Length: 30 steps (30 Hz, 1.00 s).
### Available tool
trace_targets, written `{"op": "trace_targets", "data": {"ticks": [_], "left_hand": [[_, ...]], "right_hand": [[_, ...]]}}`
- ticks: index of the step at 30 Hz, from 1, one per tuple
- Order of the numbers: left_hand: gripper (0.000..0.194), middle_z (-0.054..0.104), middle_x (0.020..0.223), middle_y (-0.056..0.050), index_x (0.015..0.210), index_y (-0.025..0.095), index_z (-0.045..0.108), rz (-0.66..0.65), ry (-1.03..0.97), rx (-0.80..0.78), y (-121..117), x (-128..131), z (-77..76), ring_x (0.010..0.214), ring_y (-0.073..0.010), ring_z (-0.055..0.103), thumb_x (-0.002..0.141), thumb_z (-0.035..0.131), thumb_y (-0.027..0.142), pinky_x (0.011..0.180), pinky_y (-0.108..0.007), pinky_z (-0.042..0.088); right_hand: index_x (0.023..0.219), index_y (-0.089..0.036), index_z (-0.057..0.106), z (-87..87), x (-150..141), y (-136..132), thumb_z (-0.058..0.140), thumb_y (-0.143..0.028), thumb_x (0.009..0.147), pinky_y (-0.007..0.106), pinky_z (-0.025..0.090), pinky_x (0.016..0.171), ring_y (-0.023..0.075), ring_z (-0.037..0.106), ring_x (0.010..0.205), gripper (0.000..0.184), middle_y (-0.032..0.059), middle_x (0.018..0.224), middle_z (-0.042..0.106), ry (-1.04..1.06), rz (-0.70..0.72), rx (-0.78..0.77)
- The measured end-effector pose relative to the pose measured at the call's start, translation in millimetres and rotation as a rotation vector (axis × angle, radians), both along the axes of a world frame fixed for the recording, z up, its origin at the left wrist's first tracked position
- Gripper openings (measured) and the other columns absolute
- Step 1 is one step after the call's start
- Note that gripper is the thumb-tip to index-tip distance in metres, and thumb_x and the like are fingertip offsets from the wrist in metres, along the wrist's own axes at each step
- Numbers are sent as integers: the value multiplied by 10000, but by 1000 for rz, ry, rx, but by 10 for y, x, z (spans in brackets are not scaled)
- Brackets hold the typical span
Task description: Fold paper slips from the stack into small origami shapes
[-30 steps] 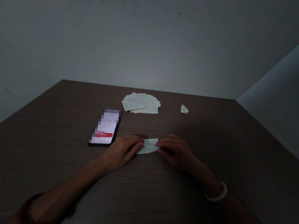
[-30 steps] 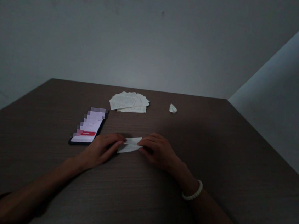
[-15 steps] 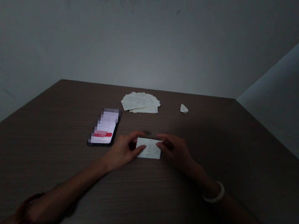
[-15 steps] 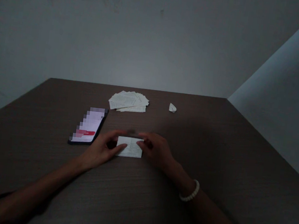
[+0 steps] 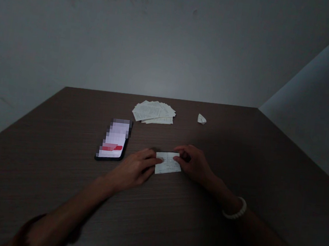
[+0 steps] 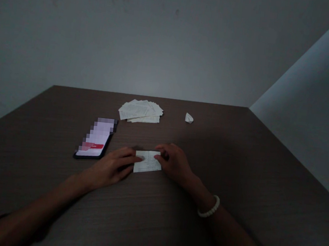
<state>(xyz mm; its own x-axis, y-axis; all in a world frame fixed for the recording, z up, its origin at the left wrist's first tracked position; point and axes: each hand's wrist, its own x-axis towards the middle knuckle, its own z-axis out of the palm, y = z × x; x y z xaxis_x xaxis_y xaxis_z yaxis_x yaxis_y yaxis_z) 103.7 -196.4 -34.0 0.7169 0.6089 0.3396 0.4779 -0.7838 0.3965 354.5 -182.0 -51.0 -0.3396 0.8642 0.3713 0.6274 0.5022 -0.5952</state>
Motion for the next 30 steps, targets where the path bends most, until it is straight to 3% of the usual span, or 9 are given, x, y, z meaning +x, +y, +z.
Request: {"op": "trace_targets", "data": {"ticks": [3,6,10,14,20,25,30], "left_hand": [[261,563,995,-106,1094,188,678,10,48,85,-7,-1,44,905,-229,549,899,504,183,739,-371,504],[224,548,1101,-127,1014,195,705,-2,89,151,-28,6,86,978,-264,534,896,515,187,793,-423,486],[224,593,1147,-102,988,170,678,-95,82,86,-26,26,73,1072,-257,536,902,476,130,900,-437,467],[206,647,1056,-90,980,160,665,-101,49,105,-10,39,26,1013,-234,584,911,473,133,867,-408,499],[194,682,942,-88,1031,152,646,-2,-136,154,-6,37,-6,891,-202,631,933,479,157,800,-373,526],[131,687,897,-49,1014,174,639,139,-333,46,-9,65,63,802,-159,638,916,555,189,724,-306,532],[121,691,875,-36,961,168,641,219,-426,41,-19,111,112,776,-151,651,851,657,218,717,-300,551]], "right_hand": [[1018,-225,638,8,-10,-11,694,-178,790,277,458,655,150,564,701,239,0,770,606,-34,7,13],[1026,-224,633,9,-19,-17,696,-163,787,285,458,672,161,565,725,255,3,778,614,-71,25,31],[1013,-209,624,30,-27,-23,673,-158,806,325,464,752,193,572,834,219,32,861,640,-119,62,96],[970,-207,638,103,-13,-51,623,-209,854,347,463,802,205,576,902,117,67,963,644,-121,93,166],[1052,-216,642,204,15,-104,644,-323,840,377,456,853,212,596,937,238,71,1043,672,-139,352,169],[932,-212,680,164,-57,-107,556,-229,898,305,475,713,167,624,753,130,35,838,710,-16,246,136],[871,-213,693,160,-163,-146,618,-283,858,243,456,540,128,613,565,104,0,712,707,226,79,-87]]}}
